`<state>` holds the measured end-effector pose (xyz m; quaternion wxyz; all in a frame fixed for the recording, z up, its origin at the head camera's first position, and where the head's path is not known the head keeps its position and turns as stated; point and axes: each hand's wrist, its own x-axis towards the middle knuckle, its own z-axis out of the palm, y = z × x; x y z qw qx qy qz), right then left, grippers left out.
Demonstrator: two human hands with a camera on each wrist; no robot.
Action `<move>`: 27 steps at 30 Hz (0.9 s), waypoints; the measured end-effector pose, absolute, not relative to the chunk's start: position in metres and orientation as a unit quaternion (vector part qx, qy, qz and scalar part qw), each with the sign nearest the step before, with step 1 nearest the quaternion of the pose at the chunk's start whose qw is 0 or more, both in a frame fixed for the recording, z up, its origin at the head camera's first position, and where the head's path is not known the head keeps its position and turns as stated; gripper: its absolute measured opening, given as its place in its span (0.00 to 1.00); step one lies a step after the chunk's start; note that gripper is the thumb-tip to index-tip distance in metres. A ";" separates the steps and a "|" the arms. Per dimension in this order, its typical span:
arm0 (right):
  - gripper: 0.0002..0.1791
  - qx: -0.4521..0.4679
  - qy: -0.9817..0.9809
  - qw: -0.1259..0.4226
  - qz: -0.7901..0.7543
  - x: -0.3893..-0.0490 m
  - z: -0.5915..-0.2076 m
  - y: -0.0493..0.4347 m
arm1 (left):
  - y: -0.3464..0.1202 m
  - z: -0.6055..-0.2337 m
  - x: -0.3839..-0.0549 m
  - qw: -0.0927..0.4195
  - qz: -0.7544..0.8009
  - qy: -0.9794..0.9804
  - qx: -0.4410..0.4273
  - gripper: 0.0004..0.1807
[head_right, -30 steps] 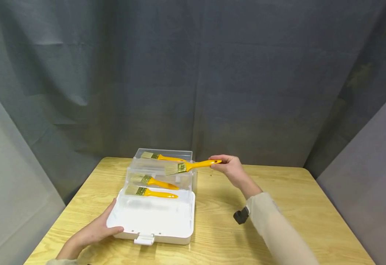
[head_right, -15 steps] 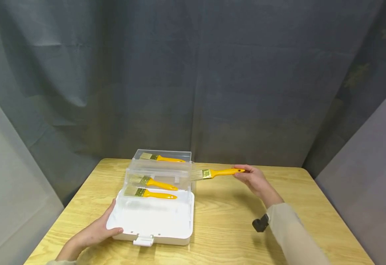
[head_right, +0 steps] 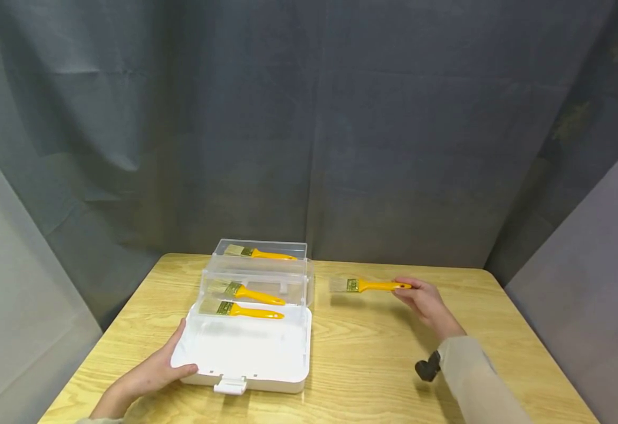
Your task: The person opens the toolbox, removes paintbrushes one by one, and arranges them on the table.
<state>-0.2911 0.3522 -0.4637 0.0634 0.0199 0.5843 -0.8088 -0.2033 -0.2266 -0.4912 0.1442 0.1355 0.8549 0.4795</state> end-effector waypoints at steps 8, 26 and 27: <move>0.17 0.047 0.620 0.057 -0.781 -0.290 -0.477 0.355 | -0.226 -0.494 -0.204 0.143 0.497 0.844 0.145 0.62; 0.30 0.056 0.709 0.114 -0.693 -0.278 -0.488 0.353 | -0.226 -0.494 -0.203 0.134 0.488 0.851 0.144 0.62; 0.29 0.051 0.721 0.120 -0.681 -0.277 -0.488 0.352 | -0.226 -0.493 -0.203 0.134 0.488 0.850 0.145 0.62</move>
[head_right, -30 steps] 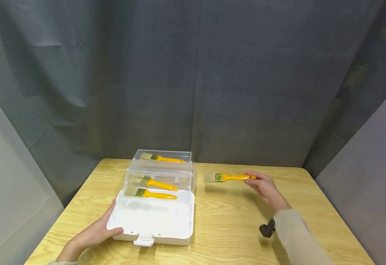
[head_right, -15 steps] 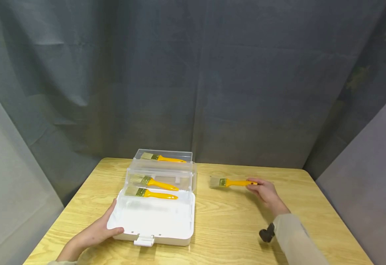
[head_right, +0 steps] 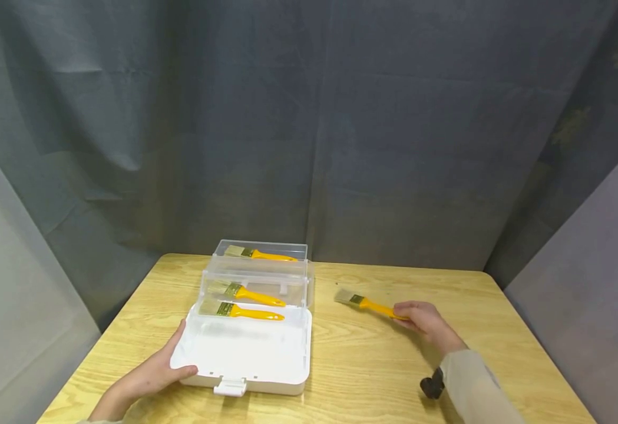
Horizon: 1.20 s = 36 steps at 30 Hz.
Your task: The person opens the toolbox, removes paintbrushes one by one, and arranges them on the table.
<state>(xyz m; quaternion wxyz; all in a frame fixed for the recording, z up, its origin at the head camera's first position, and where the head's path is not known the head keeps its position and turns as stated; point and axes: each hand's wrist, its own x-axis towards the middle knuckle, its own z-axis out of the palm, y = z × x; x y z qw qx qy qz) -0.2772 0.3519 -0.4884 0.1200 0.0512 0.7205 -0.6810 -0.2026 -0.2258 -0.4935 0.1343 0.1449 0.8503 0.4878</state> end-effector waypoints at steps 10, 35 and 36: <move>0.23 -0.022 0.794 0.179 -0.581 -0.271 -0.486 0.331 | -0.226 -0.492 -0.203 0.139 0.488 0.850 0.141 0.61; 0.15 0.011 0.742 0.264 -0.617 -0.260 -0.493 0.268 | -0.226 -0.492 -0.203 0.138 0.493 0.849 0.130 0.61; 0.15 0.014 0.739 0.263 -0.620 -0.260 -0.494 0.266 | -0.226 -0.492 -0.203 0.138 0.494 0.849 0.129 0.61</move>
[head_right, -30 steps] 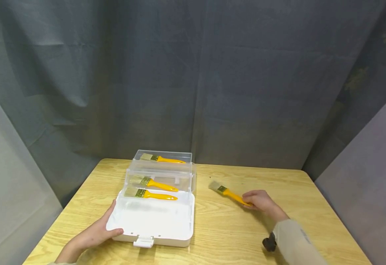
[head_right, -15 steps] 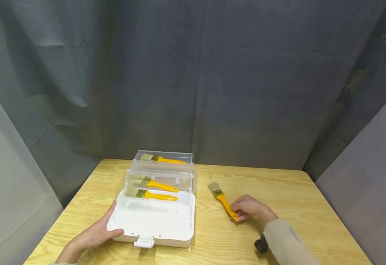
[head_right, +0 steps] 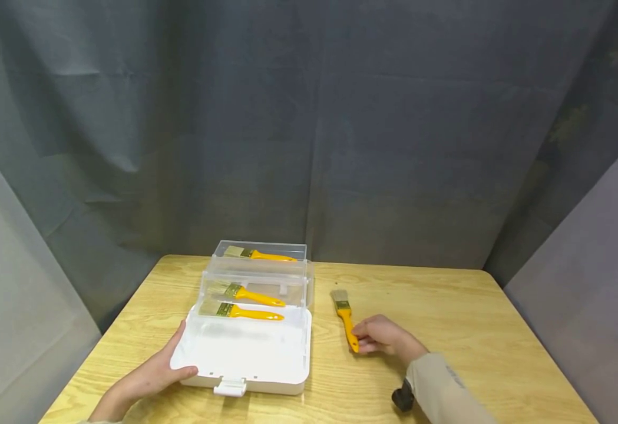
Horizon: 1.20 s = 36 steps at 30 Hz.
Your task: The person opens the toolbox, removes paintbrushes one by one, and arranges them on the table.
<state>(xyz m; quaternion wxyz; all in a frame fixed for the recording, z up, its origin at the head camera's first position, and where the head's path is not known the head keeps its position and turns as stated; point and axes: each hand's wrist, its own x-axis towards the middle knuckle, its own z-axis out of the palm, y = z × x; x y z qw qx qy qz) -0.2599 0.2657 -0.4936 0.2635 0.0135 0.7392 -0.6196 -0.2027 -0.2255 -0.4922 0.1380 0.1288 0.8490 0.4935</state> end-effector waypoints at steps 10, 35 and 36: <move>0.14 0.035 0.736 0.258 -0.625 -0.259 -0.495 0.257 | -0.226 -0.490 -0.202 0.147 0.491 0.850 0.122 0.61; 0.06 0.057 0.820 0.184 -0.538 -0.254 -0.499 0.242 | -0.225 -0.488 -0.201 0.143 0.486 0.854 0.116 0.62; 0.06 0.059 0.825 0.180 -0.533 -0.254 -0.499 0.241 | -0.225 -0.489 -0.202 0.142 0.486 0.854 0.116 0.62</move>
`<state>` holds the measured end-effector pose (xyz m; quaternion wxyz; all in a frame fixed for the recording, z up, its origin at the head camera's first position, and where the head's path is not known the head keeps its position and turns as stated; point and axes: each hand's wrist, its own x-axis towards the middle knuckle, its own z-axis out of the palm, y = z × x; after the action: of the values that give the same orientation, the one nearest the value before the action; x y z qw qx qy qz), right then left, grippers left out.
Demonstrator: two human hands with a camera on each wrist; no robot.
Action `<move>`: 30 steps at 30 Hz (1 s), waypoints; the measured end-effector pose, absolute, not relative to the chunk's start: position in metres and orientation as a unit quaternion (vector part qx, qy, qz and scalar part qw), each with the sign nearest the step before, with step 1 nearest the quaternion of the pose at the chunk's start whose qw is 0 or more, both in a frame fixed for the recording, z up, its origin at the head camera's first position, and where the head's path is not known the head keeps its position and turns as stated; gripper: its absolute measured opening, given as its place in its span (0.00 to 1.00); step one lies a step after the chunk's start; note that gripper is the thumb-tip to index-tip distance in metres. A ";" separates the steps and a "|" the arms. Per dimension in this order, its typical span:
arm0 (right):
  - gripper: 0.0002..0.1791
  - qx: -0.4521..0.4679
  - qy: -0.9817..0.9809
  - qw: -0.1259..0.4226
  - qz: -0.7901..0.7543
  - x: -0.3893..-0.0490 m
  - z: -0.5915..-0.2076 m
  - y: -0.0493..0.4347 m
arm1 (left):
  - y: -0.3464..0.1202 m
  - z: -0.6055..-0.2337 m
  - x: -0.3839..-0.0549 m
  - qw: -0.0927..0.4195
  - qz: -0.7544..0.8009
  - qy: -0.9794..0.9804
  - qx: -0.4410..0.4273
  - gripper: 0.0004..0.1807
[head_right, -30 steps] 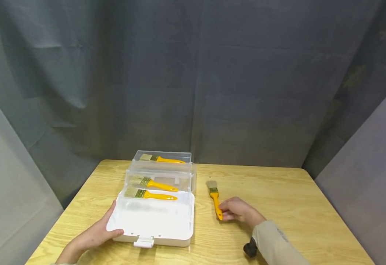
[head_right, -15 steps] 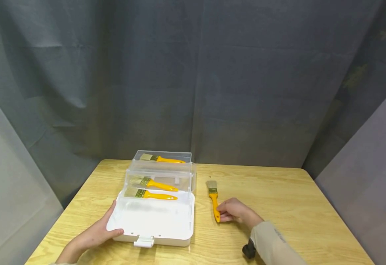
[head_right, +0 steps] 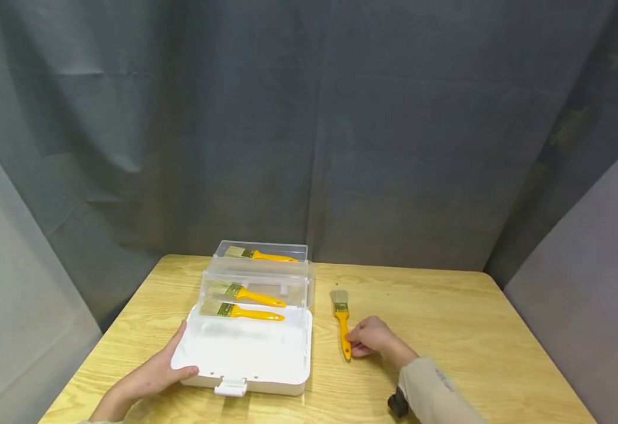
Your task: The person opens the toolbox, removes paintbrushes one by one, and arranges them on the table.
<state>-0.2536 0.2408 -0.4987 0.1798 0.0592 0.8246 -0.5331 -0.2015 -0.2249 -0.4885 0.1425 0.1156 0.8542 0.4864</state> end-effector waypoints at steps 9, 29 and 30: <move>0.08 0.049 0.844 0.158 -0.510 -0.254 -0.486 0.240 | -0.226 -0.489 -0.201 0.140 0.484 0.856 0.117 0.62; 0.15 -0.103 0.902 0.045 -0.416 -0.310 -0.409 0.215 | -0.225 -0.489 -0.202 0.146 0.480 0.857 0.119 0.61; 0.14 -0.106 0.904 0.042 -0.411 -0.313 -0.405 0.211 | -0.225 -0.489 -0.202 0.146 0.481 0.856 0.120 0.61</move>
<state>-0.3129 0.2115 -0.4047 0.0419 -0.1060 0.9043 -0.4115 -0.2023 -0.2250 -0.4895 0.1463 0.1202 0.8559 0.4813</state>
